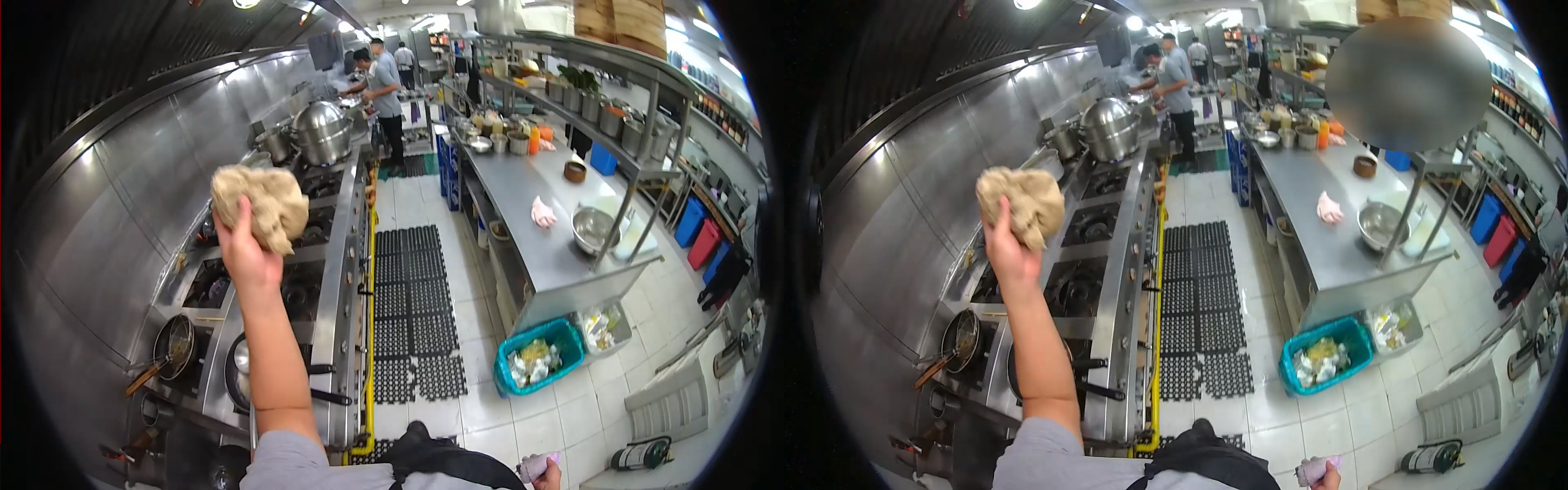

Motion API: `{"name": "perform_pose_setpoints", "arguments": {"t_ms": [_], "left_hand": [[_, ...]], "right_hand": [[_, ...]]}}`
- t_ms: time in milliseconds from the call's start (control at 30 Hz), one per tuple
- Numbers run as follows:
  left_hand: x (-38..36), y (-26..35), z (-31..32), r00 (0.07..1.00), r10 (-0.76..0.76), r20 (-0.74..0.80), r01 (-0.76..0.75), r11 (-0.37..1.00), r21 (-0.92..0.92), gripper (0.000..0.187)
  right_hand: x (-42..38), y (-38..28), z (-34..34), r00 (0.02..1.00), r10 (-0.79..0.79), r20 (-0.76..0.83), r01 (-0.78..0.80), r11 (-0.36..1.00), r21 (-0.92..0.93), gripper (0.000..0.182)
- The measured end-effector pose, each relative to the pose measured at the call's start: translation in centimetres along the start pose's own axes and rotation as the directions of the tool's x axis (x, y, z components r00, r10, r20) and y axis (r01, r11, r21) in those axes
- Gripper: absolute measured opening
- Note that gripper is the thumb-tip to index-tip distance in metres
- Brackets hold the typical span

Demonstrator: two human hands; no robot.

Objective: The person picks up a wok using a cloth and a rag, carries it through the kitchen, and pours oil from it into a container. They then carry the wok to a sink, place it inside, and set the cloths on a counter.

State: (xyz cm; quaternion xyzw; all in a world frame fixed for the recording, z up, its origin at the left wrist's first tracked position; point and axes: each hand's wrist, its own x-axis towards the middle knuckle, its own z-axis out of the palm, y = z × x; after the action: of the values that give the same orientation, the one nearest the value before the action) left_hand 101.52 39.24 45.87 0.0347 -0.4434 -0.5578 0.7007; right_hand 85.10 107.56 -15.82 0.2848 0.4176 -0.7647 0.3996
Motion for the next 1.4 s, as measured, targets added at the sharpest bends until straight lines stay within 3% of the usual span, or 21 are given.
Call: {"name": "perform_pose_setpoints", "arguments": {"t_ms": [167,267,333,367,433,467,500,533,567,600,667,733,800,833,867,900,967,1133,1200,1400], "left_hand": [[11.9,-0.6,2.2,0.960,0.122,0.254,-0.093,0.988,-0.123,0.039],[16.8,-3.3,2.8,0.953,0.114,0.281,-0.098,0.993,-0.069,0.041],[19.1,-5.1,3.6,0.955,0.098,0.278,-0.099,0.995,-0.009,0.041],[20.1,-6.6,3.8,0.963,0.074,0.261,-0.088,0.995,0.043,0.042],[22.9,-8.2,4.0,0.949,-0.064,0.308,0.019,0.989,0.148,0.044],[24.0,-8.9,4.8,0.934,-0.066,0.351,0.004,0.984,0.176,0.045],[24.9,-9.3,6.1,0.979,-0.016,0.201,-0.040,0.962,0.269,0.046],[27.5,-9.5,6.2,0.978,0.009,0.207,-0.083,0.932,0.353,0.048],[31.4,-9.7,5.5,0.953,0.089,0.290,-0.211,0.882,0.422,0.050],[34.2,-9.1,6.0,0.967,0.079,0.241,-0.187,0.863,0.469,0.054],[36.8,-8.2,9.0,0.945,0.091,0.316,-0.242,0.843,0.481,0.052],[37.2,-7.9,12.9,0.913,0.080,0.399,-0.274,0.847,0.457,0.051],[37.8,-7.4,16.6,0.887,0.082,0.455,-0.299,0.852,0.430,0.050],[37.9,-7.2,18.1,0.873,0.082,0.480,-0.309,0.855,0.416,0.050],[38.1,-6.9,19.4,0.863,0.088,0.498,-0.321,0.855,0.406,0.049],[38.2,-6.7,20.5,0.855,0.091,0.510,-0.329,0.855,0.400,0.049],[38.3,-6.3,21.8,0.849,0.092,0.521,-0.335,0.855,0.395,0.048],[37.4,-5.9,23.8,0.837,0.091,0.540,-0.347,0.851,0.395,0.046],[37.2,-5.8,24.4,0.828,0.091,0.553,-0.356,0.848,0.394,0.045],[36.8,-5.3,23.5,0.819,0.082,0.568,-0.354,0.851,0.388,0.045]], "right_hand": [[5.7,-3.5,10.1,0.996,-0.011,0.086,0.019,0.996,-0.089,0.052],[10.6,-3.7,15.4,0.984,-0.016,0.179,0.021,0.999,-0.030,0.056],[10.9,-3.7,20.0,0.970,-0.044,0.239,0.027,0.997,0.074,0.044],[13.4,-3.3,20.5,0.980,-0.044,0.192,0.027,0.996,0.088,0.043],[14.2,-3.7,25.4,0.982,-0.097,0.161,0.102,0.994,-0.025,0.036],[14.9,-4.1,27.4,0.989,-0.141,0.053,0.147,0.979,-0.141,0.036],[16.3,-4.6,29.1,0.989,-0.144,0.022,0.145,0.971,-0.190,0.036],[16.4,-5.8,32.3,0.992,-0.124,-0.007,0.116,0.951,-0.288,0.037],[16.5,-7.4,35.7,0.993,-0.096,0.063,0.110,0.945,-0.307,0.039],[17.4,-8.9,38.5,0.991,-0.084,0.102,0.115,0.929,-0.352,0.041],[19.8,-12.6,43.8,0.959,-0.020,0.283,0.148,0.887,-0.437,0.038],[21.4,-17.0,49.6,0.929,-0.087,0.359,0.228,0.900,-0.371,0.036],[22.8,-22.4,55.0,0.860,-0.124,0.495,0.245,0.952,-0.186,0.036],[24.1,-24.9,57.3,0.768,-0.123,0.629,0.222,0.972,-0.081,0.040],[24.0,-28.0,59.7,0.653,-0.068,0.754,0.095,0.995,0.007,0.046],[23.3,-30.3,62.5,0.689,-0.190,0.699,0.172,0.980,0.096,0.052],[25.0,-34.9,65.9,0.655,-0.212,0.725,0.106,0.976,0.189,0.054],[32.1,-40.6,69.0,0.624,-0.216,0.751,0.168,0.976,0.141,0.052],[35.0,-40.9,68.7,0.730,-0.276,0.626,0.238,0.960,0.145,0.048],[36.8,-40.6,69.2,0.759,-0.219,0.613,0.218,0.973,0.078,0.044]]}}
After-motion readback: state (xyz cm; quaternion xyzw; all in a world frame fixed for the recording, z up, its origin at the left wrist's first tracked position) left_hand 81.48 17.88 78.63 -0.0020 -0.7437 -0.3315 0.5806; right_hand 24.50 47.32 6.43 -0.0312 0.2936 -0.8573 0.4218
